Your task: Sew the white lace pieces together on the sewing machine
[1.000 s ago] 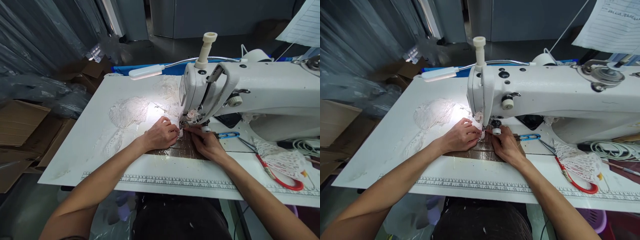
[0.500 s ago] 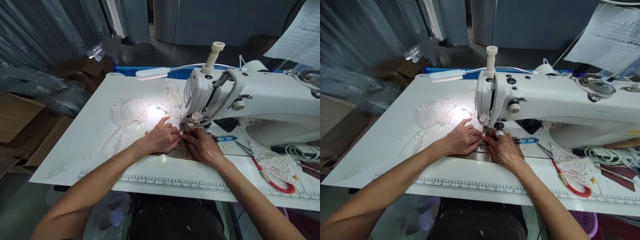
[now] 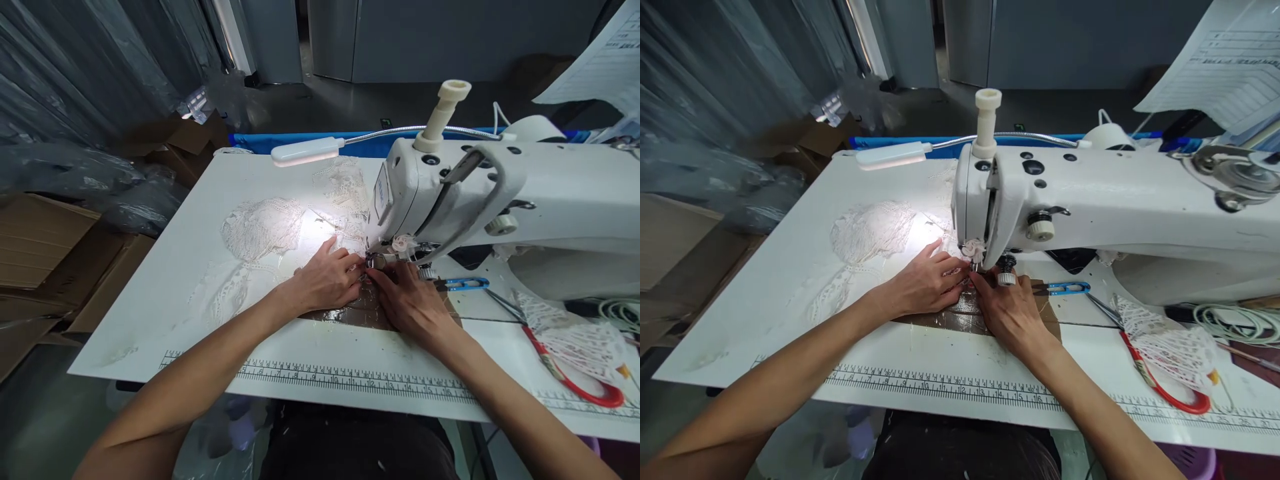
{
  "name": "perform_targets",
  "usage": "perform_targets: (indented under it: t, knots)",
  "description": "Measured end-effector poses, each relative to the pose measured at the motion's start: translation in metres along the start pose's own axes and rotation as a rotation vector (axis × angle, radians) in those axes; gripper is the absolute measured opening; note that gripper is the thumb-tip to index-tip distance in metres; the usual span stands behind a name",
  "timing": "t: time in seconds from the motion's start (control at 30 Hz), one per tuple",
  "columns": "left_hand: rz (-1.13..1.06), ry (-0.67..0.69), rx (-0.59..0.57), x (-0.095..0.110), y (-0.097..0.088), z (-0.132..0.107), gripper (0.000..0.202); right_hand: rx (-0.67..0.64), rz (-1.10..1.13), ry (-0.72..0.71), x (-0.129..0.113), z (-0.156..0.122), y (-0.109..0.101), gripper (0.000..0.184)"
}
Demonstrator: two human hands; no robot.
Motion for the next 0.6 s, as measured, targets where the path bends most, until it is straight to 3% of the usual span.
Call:
perform_targets:
  t: [0.27, 0.4, 0.6]
  knots:
    - [0.032, -0.014, -0.023, -0.003, 0.004, 0.002, 0.033, -0.04, -0.013, 0.035, -0.003, -0.003, -0.002, 0.04]
    - [0.041, -0.022, -0.004, -0.005, 0.006, 0.003, 0.036, 0.004, 0.202, 0.087, 0.008, -0.009, -0.002, 0.038]
    - [0.021, -0.014, 0.019, -0.009, 0.006, 0.005, 0.036, 0.098, 0.568, 0.196, 0.046, -0.015, 0.001, 0.032]
Point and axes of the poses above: each hand's wrist, its own z-axis towards the middle knuckle, its own y-axis out of the palm, x = y × z, the point moved 6 cm from there along z, towards the middle knuckle, and after that the axes turned 12 degrees about -y, right-handed, at the moved point
